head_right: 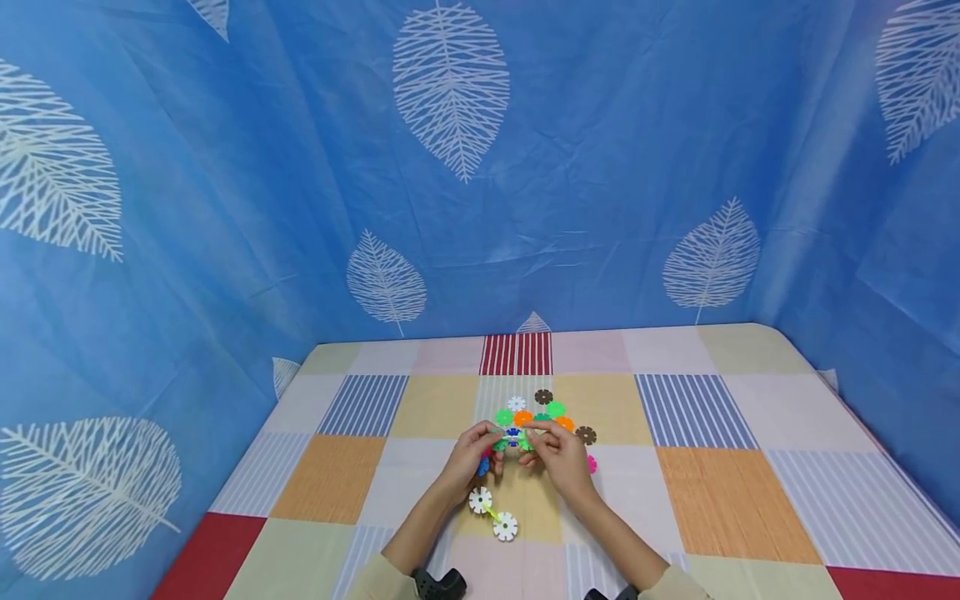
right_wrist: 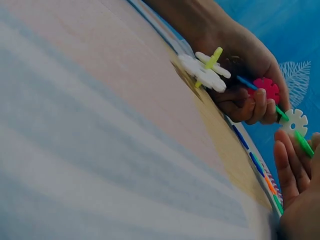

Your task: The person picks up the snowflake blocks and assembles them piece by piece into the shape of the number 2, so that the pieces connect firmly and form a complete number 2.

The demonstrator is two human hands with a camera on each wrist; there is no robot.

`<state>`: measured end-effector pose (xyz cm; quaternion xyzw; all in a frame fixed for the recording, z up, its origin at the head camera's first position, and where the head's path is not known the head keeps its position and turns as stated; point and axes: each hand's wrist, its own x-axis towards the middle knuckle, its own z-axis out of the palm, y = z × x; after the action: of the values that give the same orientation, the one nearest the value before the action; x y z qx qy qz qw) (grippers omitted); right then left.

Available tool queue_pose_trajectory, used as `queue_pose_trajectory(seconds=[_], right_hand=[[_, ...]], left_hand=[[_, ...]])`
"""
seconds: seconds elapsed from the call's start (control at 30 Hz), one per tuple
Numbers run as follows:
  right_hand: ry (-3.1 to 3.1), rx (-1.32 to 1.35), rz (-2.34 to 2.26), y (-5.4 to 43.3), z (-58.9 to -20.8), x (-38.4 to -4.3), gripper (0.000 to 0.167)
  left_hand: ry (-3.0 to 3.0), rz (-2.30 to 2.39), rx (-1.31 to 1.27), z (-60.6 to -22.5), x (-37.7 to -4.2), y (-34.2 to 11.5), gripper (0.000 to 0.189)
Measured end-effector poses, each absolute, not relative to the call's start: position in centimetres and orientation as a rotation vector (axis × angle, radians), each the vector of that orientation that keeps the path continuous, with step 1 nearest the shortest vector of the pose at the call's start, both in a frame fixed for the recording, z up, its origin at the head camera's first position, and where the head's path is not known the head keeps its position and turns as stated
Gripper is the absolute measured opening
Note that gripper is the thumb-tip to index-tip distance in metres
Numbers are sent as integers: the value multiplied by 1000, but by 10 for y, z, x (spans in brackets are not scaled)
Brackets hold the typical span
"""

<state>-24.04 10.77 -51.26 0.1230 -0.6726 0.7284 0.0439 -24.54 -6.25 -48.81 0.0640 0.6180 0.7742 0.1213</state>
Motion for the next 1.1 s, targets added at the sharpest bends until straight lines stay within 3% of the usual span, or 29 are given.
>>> queue_pose_trajectory(seconds=[0.2,0.43,0.83,1.1], right_hand=[[-2100,347,2183,109,-510,-241,35],[-2027,328,2199,110,-516,-245,33],[-2040,298,2226,112,-516,-245,33],[-2090,518,1963,113,-517,-243,27]], left_hand=[[1723,2292,89,-501,-258,-66,26],[1498,2283,167,-506,-264,-79,46],[1494,2251,178,-507,-265,-82,37],[1660,1965,403,-505,-263,-88,48]])
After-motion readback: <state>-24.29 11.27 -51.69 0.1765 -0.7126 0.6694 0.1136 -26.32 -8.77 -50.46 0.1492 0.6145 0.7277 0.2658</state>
